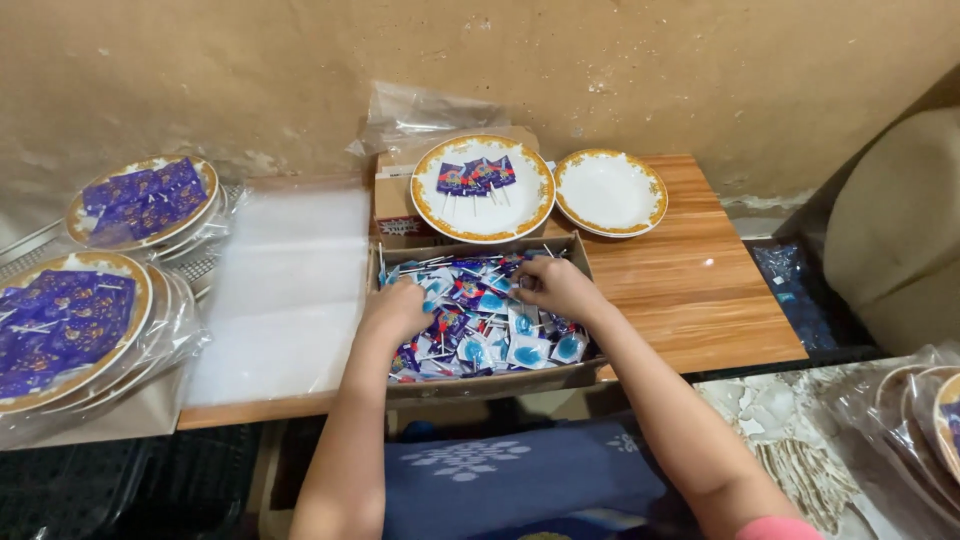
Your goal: The person arranges blue and white sachets onto a gold-rimmed plate. They take individual sachets from a cardboard box and place them in a neat row across the center of the plate.
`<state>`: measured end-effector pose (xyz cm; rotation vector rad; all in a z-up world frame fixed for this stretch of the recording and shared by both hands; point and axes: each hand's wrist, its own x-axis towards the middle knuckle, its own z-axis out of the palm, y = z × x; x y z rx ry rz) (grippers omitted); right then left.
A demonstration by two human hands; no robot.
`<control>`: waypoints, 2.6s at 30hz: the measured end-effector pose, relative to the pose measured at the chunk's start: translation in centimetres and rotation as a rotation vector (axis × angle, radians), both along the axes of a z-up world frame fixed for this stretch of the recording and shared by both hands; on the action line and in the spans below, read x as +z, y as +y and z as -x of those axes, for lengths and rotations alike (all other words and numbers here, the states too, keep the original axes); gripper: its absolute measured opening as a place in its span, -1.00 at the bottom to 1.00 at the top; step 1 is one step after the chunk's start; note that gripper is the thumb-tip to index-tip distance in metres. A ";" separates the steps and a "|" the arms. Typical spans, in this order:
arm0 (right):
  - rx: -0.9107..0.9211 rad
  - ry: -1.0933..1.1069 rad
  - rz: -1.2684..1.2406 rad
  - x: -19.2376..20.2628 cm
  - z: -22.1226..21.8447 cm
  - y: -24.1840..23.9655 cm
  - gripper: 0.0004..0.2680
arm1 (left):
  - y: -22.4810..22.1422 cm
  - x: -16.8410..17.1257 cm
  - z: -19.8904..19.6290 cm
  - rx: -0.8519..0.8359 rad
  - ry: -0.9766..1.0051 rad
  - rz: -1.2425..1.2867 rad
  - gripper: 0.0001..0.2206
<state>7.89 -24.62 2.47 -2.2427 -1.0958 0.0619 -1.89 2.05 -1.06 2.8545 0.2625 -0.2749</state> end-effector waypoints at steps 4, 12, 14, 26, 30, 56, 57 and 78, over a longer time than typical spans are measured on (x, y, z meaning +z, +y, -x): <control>-0.037 -0.037 0.023 -1.5 -0.7 0.2 -0.75 | -0.5 0.5 0.4 -0.001 -0.058 0.015 -0.71; -0.216 0.018 0.107 -4.1 -3.2 -0.7 -0.89 | -0.8 3.6 2.4 -0.012 -0.175 0.142 -0.67; -0.222 0.040 0.113 -2.5 -2.0 -1.0 -0.86 | -1.4 5.0 3.2 0.011 -0.210 0.220 -0.68; -0.164 0.143 0.096 -0.7 -1.1 -0.7 -0.87 | 0.7 1.0 0.9 0.160 -0.480 0.950 -0.83; -0.125 0.277 -0.058 -1.1 -2.1 -0.7 -0.88 | 0.0 2.4 1.5 0.250 -0.651 1.041 -0.82; -0.361 0.395 -0.630 -3.2 -5.1 -0.4 -0.84 | -1.7 -0.6 -4.1 0.375 -0.855 0.928 -0.94; -0.392 0.322 -0.570 -3.9 -5.7 -0.6 -0.85 | -1.6 -1.3 -4.5 0.310 -0.920 0.727 -0.97; -0.541 -0.133 -0.364 -3.3 -6.5 -1.1 -0.88 | -1.7 2.7 -3.1 0.005 -0.606 0.096 -0.57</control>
